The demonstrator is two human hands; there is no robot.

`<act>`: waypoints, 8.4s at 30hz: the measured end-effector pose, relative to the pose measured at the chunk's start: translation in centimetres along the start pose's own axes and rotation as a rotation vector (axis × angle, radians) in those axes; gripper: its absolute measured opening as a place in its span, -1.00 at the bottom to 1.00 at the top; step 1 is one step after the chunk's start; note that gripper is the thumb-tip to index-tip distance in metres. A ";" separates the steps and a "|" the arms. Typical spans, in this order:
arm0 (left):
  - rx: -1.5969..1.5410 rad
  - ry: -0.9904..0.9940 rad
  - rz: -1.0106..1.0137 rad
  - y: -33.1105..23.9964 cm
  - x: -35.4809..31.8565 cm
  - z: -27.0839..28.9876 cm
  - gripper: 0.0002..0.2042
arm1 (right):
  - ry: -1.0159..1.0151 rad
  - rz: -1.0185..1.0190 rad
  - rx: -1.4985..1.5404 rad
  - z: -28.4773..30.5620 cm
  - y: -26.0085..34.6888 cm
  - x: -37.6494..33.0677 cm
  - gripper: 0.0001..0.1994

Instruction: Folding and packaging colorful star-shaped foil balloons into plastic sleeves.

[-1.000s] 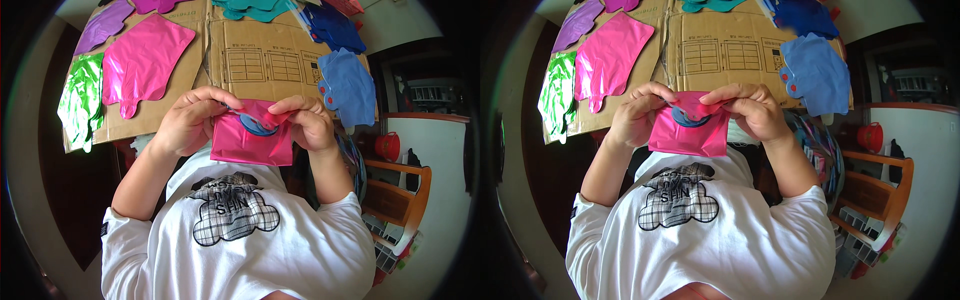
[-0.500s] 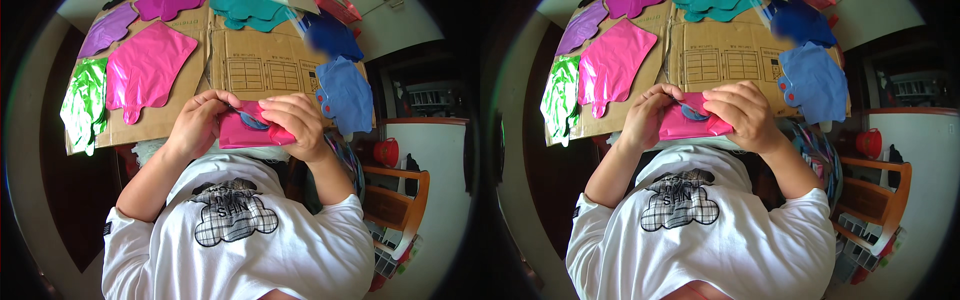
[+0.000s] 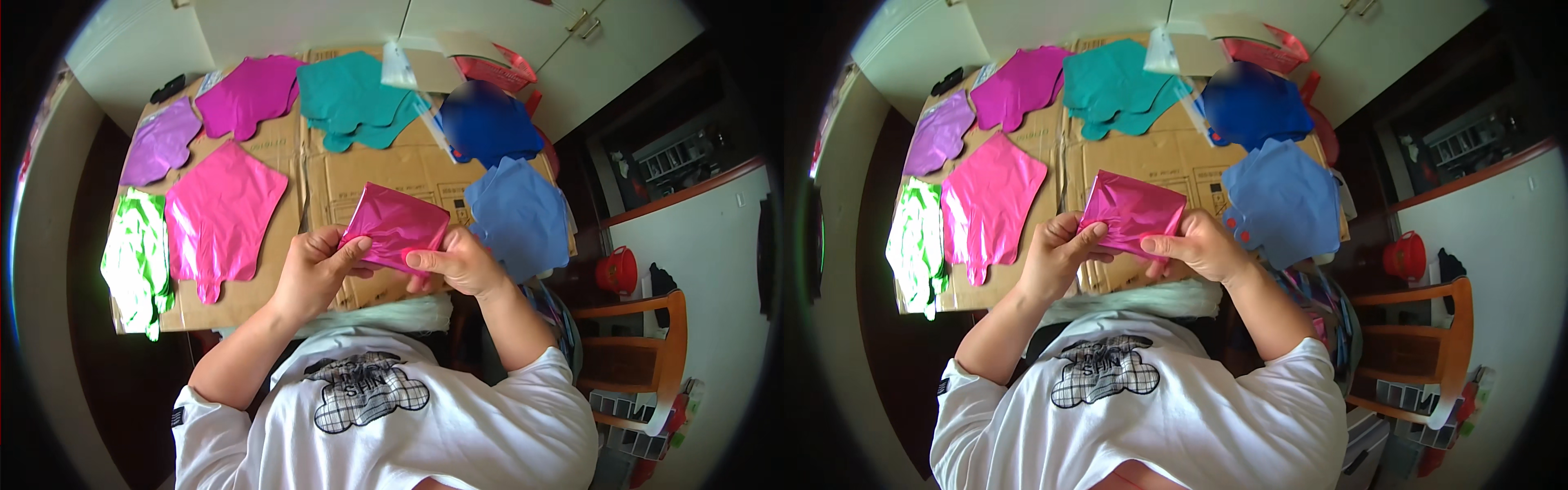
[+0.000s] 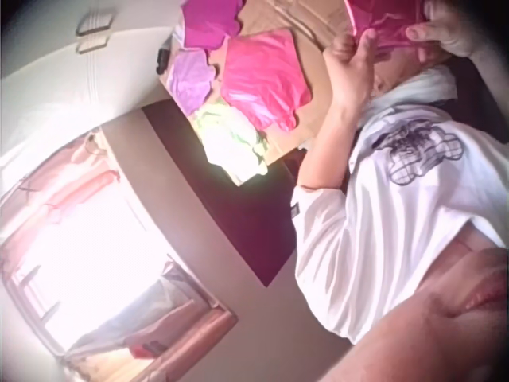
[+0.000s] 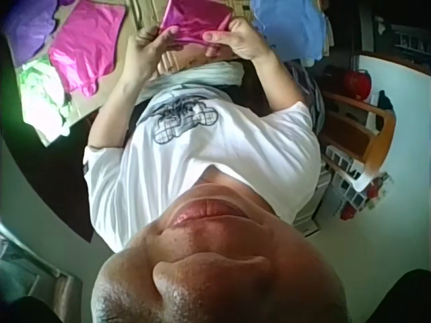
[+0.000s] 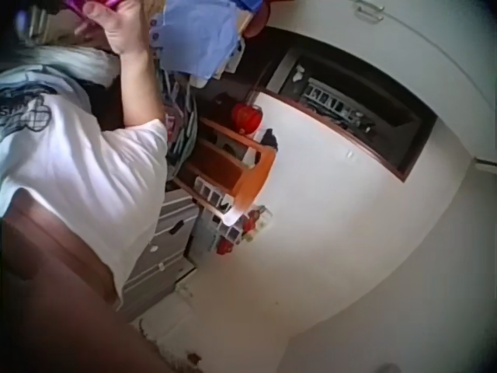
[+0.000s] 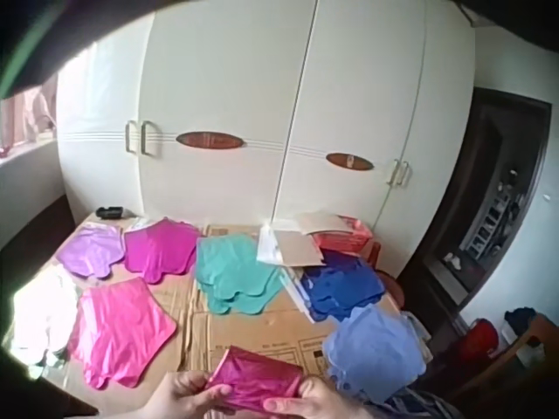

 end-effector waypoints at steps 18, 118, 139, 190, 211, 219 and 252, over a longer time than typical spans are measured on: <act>1.740 0.088 -0.866 -2.7 35.2 -10.1 -0.78 | -0.592 0.252 -0.207 22.3 8.2 1.7 -0.74; -0.533 -0.195 0.397 14.3 -7.5 1.2 -0.72 | 0.502 0.699 -1.538 -7.3 -7.3 0.9 -0.24; -0.519 -0.113 0.423 14.3 -7.4 1.2 -0.75 | 0.586 0.730 -1.370 -7.4 -7.7 0.3 -0.33; -0.069 -0.295 0.303 7.8 -7.4 8.3 -0.86 | -0.968 -0.024 -1.699 17.4 14.3 44.3 -0.73; -0.144 -0.320 0.205 7.7 -8.2 7.6 -0.77 | -0.425 0.531 -0.283 12.2 25.5 32.8 -0.86; -0.309 -0.147 0.037 8.5 -11.8 7.2 -0.78 | -0.329 0.248 -0.006 12.5 13.5 15.5 -0.77; -0.514 -0.200 0.375 16.8 -13.7 2.7 -0.78 | -0.291 -0.138 0.272 -6.1 -18.1 -9.0 -0.56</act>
Point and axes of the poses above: each hand's wrist, its own x-axis towards the middle knuckle, its own z-axis out of the back of the hand, y = z × x, the point moved 6 cm from there along x, towards the middle knuckle, and after that the axes turned 6 degrees about -y, right-handed, at the moved point
